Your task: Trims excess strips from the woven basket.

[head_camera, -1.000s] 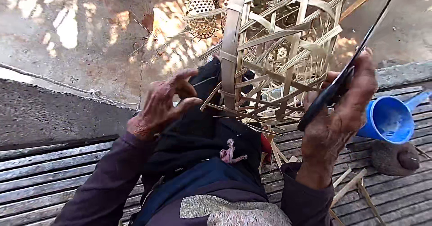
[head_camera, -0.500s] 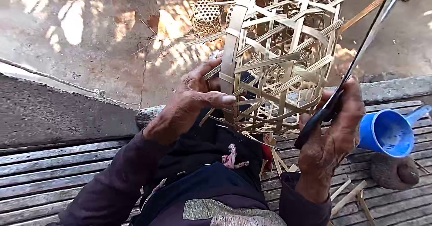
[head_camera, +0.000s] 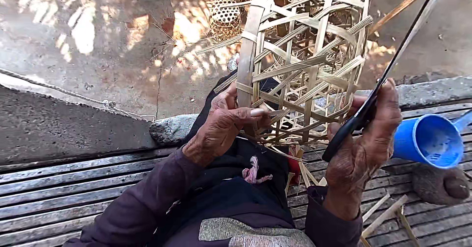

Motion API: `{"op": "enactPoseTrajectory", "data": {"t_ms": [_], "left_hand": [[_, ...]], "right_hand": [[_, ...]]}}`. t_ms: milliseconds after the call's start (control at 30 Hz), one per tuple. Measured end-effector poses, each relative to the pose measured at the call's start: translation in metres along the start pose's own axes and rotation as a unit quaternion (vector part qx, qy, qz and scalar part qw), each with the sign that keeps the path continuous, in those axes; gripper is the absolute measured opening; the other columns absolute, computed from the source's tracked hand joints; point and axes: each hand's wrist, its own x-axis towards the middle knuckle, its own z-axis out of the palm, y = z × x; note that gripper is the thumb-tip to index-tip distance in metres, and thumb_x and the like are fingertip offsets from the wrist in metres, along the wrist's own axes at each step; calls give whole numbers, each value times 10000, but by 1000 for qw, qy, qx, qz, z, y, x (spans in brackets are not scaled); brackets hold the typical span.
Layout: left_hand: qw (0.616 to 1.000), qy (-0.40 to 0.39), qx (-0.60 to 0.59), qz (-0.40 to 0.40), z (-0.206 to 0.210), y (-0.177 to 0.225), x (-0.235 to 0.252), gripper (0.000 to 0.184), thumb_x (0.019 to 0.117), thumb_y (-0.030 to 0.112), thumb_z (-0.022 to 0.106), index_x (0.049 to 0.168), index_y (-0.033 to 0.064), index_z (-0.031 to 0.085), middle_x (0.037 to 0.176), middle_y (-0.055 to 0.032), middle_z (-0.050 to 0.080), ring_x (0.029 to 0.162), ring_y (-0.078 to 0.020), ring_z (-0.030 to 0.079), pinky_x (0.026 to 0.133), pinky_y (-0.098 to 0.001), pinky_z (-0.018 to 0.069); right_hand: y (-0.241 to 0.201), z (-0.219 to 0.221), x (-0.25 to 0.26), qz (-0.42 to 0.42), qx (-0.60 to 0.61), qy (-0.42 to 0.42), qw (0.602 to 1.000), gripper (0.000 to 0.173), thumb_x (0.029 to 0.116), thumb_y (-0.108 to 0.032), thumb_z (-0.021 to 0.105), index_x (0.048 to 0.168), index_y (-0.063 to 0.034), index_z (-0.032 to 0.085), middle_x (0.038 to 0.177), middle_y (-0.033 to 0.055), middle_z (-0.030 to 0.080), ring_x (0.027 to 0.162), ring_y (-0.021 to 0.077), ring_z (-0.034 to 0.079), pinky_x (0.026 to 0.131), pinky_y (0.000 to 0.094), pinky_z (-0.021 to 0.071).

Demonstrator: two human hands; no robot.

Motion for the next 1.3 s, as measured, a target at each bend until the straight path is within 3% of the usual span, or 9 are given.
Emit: {"op": "enactPoseTrajectory", "data": {"t_ms": [367, 533, 667, 733, 933, 1033, 1100, 1200, 1300], "left_hand": [[982, -16, 169, 89, -4, 4, -3, 363, 917, -117, 557, 1223, 77, 565, 934, -22, 717, 805, -77, 703, 744, -209, 596], [958, 86, 251, 108, -6, -13, 22, 407, 800, -80, 598, 1168, 61, 497, 897, 63, 690, 738, -38, 694, 690, -223, 614], [930, 128, 324, 116, -4, -26, 39, 560, 778, -4, 629, 1306, -59, 453, 1005, -36, 650, 769, -41, 678, 694, -226, 601], [914, 129, 369, 109, -4, -29, 48, 703, 792, -4, 627, 1446, -78, 381, 1189, -117, 606, 850, -48, 658, 738, -227, 579], [910, 117, 392, 60, -5, -33, 65, 709, 800, 32, 629, 1448, -54, 356, 888, -39, 618, 649, -42, 611, 606, -215, 534], [956, 0, 285, 76, -5, -9, 57, 728, 833, 43, 645, 1469, -14, 294, 1008, 20, 646, 816, -29, 675, 753, -210, 595], [946, -64, 291, 124, -5, 14, 51, 622, 901, 113, 601, 1444, 3, 317, 1125, 51, 642, 944, -38, 671, 846, -240, 588], [892, -64, 384, 228, -9, 30, 48, 605, 984, 326, 519, 1464, -1, 349, 1270, 27, 653, 1098, -101, 656, 906, -304, 569], [869, -75, 443, 209, -2, 6, 42, 747, 955, 433, 602, 1472, -55, 374, 1278, -59, 640, 1142, -104, 622, 970, -295, 527]], "right_hand": [[-3, 3, 2, -10, -23, -6, 1000, 618, 1033, -293, 541, 1531, 31, 370, 1318, 174, 565, 1155, 130, 560, 979, 265, 455], [-7, 12, -3, -18, -97, -7, 995, 625, 1008, -285, 542, 1532, 20, 388, 1333, 214, 575, 1168, 252, 566, 989, 375, 442], [-8, 15, -3, 3, -131, -6, 991, 605, 1021, -255, 512, 1544, 17, 378, 1284, 221, 572, 1128, 274, 567, 955, 380, 453], [-8, 17, -3, 7, -143, -2, 990, 605, 1013, -225, 527, 1544, 22, 373, 1259, 230, 580, 1102, 293, 578, 925, 392, 474], [-10, 19, -4, 27, -147, -4, 989, 616, 994, -219, 567, 1542, 6, 397, 1198, 227, 588, 1022, 307, 592, 853, 410, 497], [-3, 3, 1, 31, -69, 23, 997, 610, 1029, -209, 542, 1554, 35, 350, 1397, 226, 539, 1211, 217, 568, 1000, 334, 469], [3, -8, 3, 60, 48, 61, 995, 616, 1062, -255, 512, 1560, 34, 293, 1521, 120, 445, 1303, 67, 519, 1075, 254, 456], [13, -17, 8, 107, 195, 146, 964, 585, 1061, -229, 458, 1559, -17, 236, 1335, -34, 518, 1119, 0, 578, 985, 222, 499], [15, -17, 9, 162, 258, 207, 930, 507, 1054, -196, 439, 1526, -69, 302, 1124, -61, 587, 998, 23, 617, 905, 222, 523]]}}
